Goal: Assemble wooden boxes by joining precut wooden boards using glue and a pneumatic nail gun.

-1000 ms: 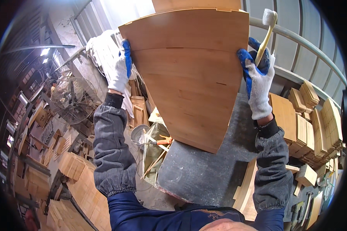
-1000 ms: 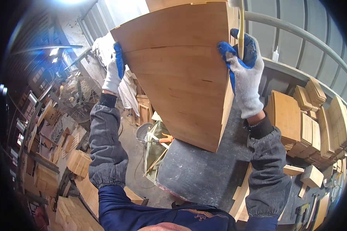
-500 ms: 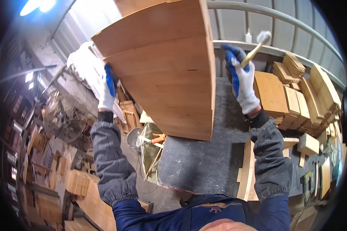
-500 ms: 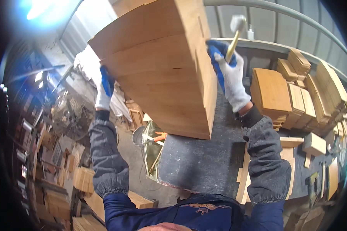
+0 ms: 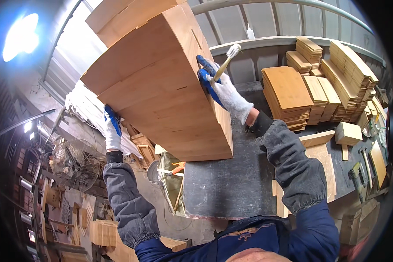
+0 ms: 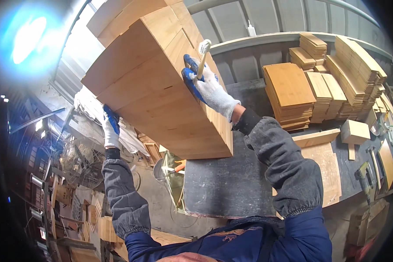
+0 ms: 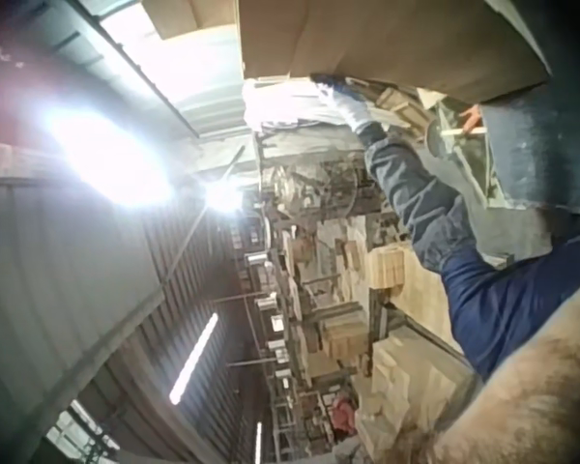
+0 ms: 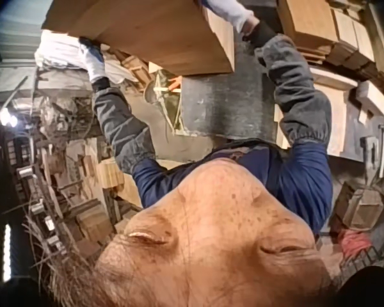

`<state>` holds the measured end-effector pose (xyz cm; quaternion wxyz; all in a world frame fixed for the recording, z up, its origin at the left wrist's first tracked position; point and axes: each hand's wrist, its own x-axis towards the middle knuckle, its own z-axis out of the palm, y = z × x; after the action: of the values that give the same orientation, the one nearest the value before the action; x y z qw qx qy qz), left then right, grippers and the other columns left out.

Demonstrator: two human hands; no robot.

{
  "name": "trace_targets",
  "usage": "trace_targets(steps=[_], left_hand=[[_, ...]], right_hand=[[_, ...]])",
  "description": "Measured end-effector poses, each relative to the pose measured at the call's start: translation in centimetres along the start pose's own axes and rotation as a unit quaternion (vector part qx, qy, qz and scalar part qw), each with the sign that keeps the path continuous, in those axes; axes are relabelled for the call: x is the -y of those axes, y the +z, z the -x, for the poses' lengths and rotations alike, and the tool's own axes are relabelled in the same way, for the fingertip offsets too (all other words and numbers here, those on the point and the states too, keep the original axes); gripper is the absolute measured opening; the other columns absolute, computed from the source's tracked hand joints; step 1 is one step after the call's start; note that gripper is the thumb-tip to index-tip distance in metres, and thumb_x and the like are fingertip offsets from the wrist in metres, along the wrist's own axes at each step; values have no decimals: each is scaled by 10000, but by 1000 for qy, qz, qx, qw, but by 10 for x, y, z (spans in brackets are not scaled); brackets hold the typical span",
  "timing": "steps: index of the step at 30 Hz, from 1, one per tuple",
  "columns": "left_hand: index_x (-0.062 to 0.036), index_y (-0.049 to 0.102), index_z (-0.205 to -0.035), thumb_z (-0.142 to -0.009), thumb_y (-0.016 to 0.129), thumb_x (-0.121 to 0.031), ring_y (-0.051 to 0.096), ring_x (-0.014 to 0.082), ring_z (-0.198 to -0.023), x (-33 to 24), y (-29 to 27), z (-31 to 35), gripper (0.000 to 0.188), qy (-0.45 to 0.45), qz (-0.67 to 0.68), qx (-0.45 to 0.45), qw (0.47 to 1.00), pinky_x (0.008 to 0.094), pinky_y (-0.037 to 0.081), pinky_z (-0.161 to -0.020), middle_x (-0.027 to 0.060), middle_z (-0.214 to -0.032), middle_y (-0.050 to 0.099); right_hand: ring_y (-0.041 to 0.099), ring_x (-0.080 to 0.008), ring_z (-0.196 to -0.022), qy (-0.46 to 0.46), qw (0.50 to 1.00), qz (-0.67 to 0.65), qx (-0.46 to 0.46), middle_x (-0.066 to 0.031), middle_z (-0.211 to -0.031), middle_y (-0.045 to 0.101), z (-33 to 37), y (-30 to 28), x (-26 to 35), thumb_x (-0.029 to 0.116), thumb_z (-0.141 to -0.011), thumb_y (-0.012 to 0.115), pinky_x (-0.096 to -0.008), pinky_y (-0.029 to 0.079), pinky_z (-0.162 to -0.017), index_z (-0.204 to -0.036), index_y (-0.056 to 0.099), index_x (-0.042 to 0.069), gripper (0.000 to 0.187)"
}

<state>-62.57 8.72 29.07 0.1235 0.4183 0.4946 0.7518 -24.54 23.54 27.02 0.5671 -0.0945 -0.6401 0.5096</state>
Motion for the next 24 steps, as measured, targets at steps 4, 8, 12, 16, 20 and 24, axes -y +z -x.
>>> trace_targets(steps=[4,8,12,16,20,24], left_hand=[[-113,437,-1427,-1019,473,-390,515,133,-1138,-1,-16,-5,495,-19,-37,10,999,320,443,-961,3,-1354,497],[-112,480,-1395,-1015,487,-421,548,143,-1061,4,-24,-3,489,29,-39,40,998,328,482,-885,20,-1262,560],[-63,446,-1430,-1031,482,-314,523,101,-995,-3,-11,-2,473,-23,-37,26,999,271,461,-857,5,-1257,556],[2,263,-1497,-1041,440,-240,376,236,-1350,-29,71,88,547,119,-184,-26,975,342,287,-1143,146,-1512,340],[-28,320,-1492,-1017,459,-121,516,260,-1194,-8,24,155,503,211,-310,-90,922,368,436,-1018,186,-1433,442],[-57,267,-1518,-960,440,-30,452,198,-1180,16,134,271,584,116,-253,-10,961,323,384,-995,117,-1441,387]], right_hand=[[475,-195,-1187,-30,998,51,8,-114,-1372,494,2,6,-1,248,-1011,520,-313,348,-1055,-1434,423,15,492],[482,-174,-1172,-24,998,52,28,-75,-1364,507,8,6,2,229,-1018,504,-296,335,-1059,-1439,408,1,488],[551,-79,-943,2,990,-135,43,-20,-1103,586,4,-11,-1,240,-1021,511,-222,458,-849,-1474,371,32,518],[519,-37,-637,140,984,-107,-23,14,-841,607,48,-65,24,190,-984,544,-202,425,-515,-1416,449,38,468],[538,-28,-669,229,969,-21,-87,20,-820,641,111,-107,47,136,-934,610,-184,412,-534,-1175,660,69,256],[588,-61,-742,249,936,-35,-247,-23,-958,687,202,-227,81,204,-938,607,-198,436,-587,-1139,680,41,270]])
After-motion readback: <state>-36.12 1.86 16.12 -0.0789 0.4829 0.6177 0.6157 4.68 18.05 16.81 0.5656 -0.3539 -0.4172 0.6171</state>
